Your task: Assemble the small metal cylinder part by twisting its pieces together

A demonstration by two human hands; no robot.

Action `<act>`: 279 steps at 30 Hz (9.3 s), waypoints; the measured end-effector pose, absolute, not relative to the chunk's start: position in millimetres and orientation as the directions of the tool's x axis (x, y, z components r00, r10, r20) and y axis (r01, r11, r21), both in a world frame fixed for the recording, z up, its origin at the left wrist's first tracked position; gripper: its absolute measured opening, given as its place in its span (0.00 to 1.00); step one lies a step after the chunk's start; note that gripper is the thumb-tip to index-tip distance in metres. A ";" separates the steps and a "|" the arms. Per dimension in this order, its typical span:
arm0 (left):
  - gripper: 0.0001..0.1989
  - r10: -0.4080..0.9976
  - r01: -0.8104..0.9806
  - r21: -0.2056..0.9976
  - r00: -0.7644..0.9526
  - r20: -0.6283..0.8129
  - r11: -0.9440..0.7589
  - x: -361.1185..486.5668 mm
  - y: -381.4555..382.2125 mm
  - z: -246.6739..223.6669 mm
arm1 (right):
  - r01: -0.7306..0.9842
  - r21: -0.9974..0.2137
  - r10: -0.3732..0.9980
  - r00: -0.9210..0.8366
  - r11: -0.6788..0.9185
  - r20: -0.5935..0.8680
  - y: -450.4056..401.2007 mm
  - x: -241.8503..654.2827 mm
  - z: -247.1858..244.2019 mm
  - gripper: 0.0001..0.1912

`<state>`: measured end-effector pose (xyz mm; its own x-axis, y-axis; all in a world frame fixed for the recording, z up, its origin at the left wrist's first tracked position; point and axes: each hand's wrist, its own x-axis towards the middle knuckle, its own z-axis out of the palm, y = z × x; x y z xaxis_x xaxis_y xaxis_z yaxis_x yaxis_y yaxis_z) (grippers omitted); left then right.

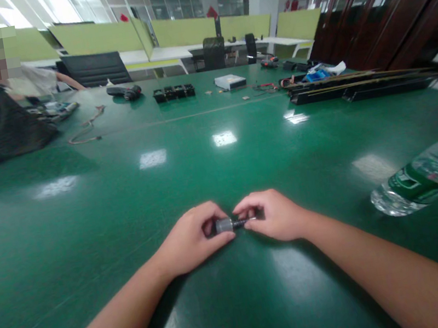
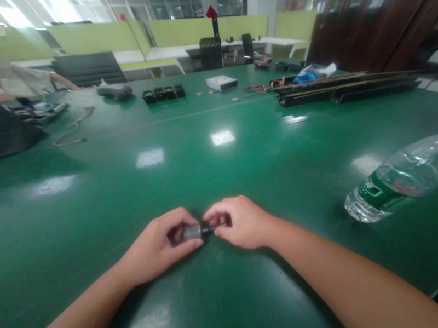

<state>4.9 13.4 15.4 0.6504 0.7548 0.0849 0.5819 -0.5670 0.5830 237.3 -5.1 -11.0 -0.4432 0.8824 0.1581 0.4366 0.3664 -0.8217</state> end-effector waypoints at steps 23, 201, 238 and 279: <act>0.12 0.784 0.616 0.574 0.617 0.076 -0.540 6.6 12.3 13.8 | 0.507 -0.694 0.838 -0.473 0.511 0.271 -4.2 230.3 -8.7 0.06; 0.12 0.758 0.570 0.590 0.642 0.115 -0.572 2.3 14.0 8.3 | 0.552 -0.705 0.860 -0.484 0.445 0.165 -5.6 241.3 -0.1 0.06; 0.13 0.768 0.582 0.589 0.631 0.107 -0.561 4.0 14.4 9.4 | 0.518 -0.755 0.873 -0.466 0.403 0.146 -3.4 242.7 -2.9 0.10; 0.12 0.770 0.570 0.614 0.630 0.102 -0.547 4.9 13.6 9.0 | 0.556 -0.633 0.817 -0.529 0.539 0.230 -6.2 235.7 -3.3 0.06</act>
<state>4.9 13.6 9.0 0.6297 0.7701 0.1016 0.5696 -0.5467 0.6138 235.7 -6.2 -3.3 -0.5290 0.8168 0.2302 0.5561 0.5385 -0.6331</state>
